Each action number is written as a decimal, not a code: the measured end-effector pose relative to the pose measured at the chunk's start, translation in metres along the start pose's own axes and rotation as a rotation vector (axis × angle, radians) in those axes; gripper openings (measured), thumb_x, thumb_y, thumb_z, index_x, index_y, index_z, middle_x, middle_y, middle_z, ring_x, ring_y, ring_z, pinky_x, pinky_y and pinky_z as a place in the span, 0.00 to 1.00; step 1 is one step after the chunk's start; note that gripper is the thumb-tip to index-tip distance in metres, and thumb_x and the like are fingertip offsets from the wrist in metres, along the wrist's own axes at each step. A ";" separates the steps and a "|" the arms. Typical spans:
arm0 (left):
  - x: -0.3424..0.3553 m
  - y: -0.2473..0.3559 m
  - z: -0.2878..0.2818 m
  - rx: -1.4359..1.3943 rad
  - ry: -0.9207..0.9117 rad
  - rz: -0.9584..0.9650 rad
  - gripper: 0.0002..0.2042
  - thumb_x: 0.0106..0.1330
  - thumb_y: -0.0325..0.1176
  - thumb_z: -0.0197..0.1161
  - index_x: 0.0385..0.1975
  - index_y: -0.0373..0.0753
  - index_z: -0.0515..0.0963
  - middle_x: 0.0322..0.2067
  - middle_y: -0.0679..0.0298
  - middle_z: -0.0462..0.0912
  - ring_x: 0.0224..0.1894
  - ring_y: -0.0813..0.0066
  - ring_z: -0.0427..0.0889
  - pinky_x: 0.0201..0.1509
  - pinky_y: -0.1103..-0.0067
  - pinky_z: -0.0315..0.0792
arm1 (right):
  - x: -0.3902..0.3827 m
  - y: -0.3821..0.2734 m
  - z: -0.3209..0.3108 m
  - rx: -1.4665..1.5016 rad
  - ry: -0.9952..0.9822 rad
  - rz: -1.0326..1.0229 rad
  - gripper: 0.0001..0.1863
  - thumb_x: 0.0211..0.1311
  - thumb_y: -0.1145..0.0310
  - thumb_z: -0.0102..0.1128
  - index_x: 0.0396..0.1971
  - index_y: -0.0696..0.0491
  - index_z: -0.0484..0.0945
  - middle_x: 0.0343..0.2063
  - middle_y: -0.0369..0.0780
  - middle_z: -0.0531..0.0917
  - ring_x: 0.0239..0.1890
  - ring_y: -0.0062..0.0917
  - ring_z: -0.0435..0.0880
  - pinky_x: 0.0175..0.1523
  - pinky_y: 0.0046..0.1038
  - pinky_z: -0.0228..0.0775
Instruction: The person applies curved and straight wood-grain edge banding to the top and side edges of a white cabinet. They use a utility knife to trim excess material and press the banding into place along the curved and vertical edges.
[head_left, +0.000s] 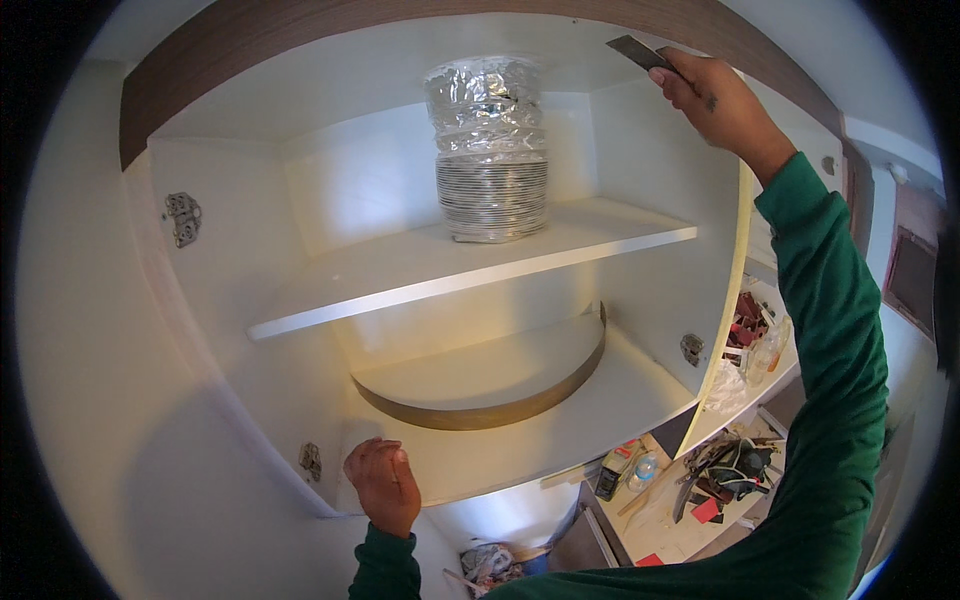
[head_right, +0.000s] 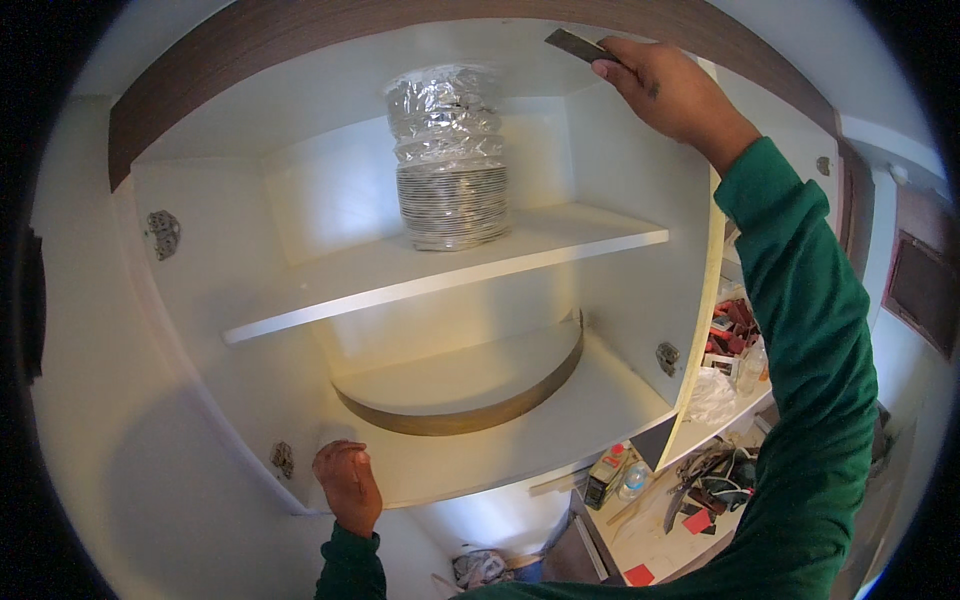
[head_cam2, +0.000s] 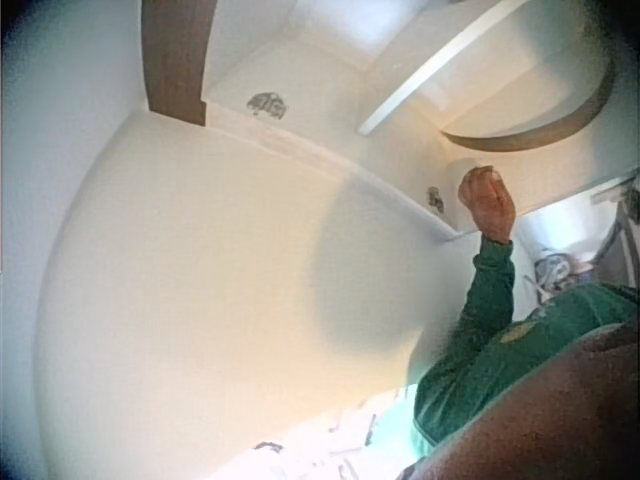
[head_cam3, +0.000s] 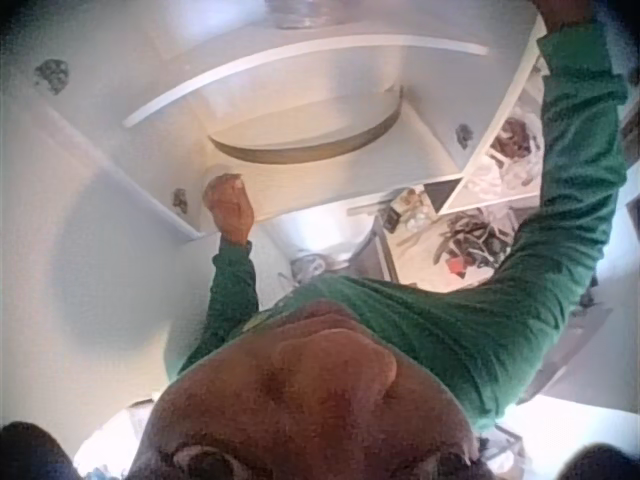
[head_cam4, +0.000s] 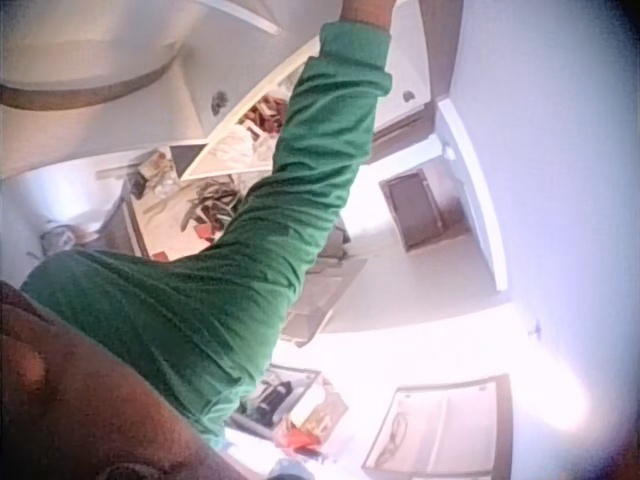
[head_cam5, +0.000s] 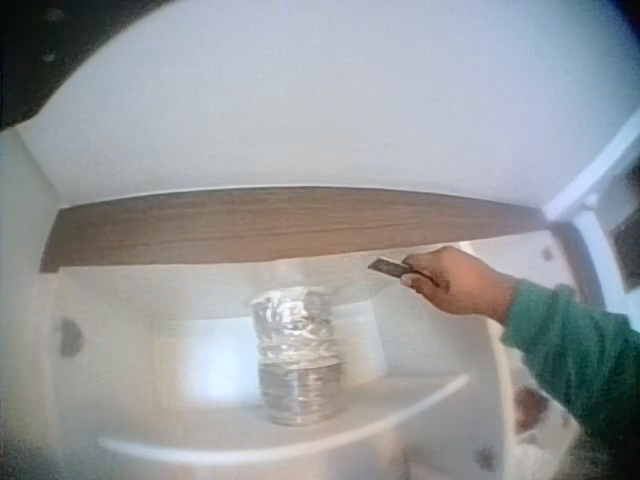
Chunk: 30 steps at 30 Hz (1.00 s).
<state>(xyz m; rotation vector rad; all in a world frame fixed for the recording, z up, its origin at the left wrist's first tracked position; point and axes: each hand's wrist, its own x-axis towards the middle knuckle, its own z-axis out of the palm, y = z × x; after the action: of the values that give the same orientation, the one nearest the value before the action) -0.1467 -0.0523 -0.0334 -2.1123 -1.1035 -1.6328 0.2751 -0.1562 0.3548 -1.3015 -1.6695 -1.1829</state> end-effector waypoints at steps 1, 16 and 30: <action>0.001 0.002 -0.001 -0.026 0.013 -0.029 0.10 0.70 0.34 0.52 0.34 0.36 0.78 0.36 0.57 0.80 0.48 0.55 0.75 0.57 0.62 0.63 | -0.001 -0.003 -0.004 -0.028 -0.016 0.012 0.15 0.73 0.57 0.50 0.40 0.54 0.77 0.21 0.48 0.77 0.24 0.43 0.77 0.33 0.40 0.68; 0.277 0.257 0.075 -0.961 -0.093 0.177 0.19 0.74 0.44 0.54 0.46 0.31 0.78 0.41 0.60 0.83 0.45 0.73 0.79 0.53 0.77 0.72 | 0.020 0.024 0.005 0.047 0.108 -0.228 0.15 0.73 0.60 0.49 0.37 0.57 0.75 0.24 0.53 0.79 0.26 0.51 0.77 0.34 0.46 0.69; 0.362 0.343 0.093 -1.612 0.008 -0.113 0.18 0.74 0.47 0.55 0.37 0.34 0.78 0.35 0.61 0.81 0.36 0.71 0.81 0.47 0.72 0.78 | 0.031 0.031 0.003 0.139 0.119 -0.373 0.12 0.68 0.67 0.49 0.41 0.59 0.77 0.31 0.54 0.83 0.33 0.53 0.81 0.39 0.46 0.74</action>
<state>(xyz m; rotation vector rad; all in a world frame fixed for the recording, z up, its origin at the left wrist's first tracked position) 0.1872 -0.0816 0.3471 -2.6429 0.4924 -3.1014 0.2971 -0.1409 0.3889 -0.8390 -1.9204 -1.2997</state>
